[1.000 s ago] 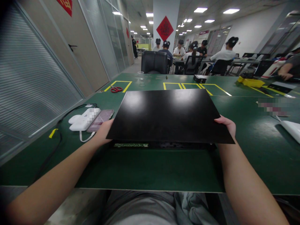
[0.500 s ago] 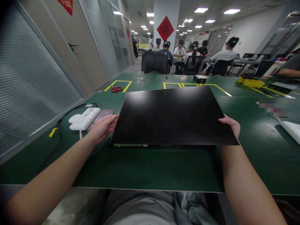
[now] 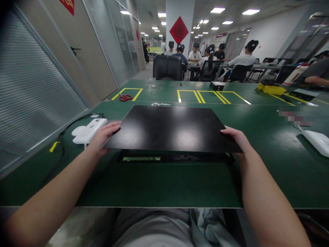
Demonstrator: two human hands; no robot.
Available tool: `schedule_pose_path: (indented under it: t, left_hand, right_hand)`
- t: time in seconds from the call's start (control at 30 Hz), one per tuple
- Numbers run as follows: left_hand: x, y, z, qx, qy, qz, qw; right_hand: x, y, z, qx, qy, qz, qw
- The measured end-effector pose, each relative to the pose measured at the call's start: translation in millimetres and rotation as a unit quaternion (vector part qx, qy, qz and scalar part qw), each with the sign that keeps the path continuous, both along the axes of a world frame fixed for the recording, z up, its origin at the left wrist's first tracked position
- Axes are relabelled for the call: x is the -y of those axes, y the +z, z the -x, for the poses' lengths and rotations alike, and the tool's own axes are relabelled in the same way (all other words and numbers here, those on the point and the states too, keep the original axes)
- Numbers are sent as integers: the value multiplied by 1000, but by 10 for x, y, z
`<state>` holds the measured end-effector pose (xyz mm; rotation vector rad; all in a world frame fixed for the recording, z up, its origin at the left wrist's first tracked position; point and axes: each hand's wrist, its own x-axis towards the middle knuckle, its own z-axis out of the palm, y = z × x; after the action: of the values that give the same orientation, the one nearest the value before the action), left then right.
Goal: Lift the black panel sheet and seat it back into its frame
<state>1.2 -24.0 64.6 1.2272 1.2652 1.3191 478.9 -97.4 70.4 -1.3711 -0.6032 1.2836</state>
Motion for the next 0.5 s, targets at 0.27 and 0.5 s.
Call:
schedule_pose_path:
  t: [0.27, 0.5]
  left_hand:
    - [55, 127, -42, 106, 28, 39, 993]
    - [-118, 19, 132, 68, 87, 4, 994]
  right_hand:
    - [-77, -102, -147, 22, -14, -63, 998]
    - [-110, -172, -137, 59, -7, -83, 995]
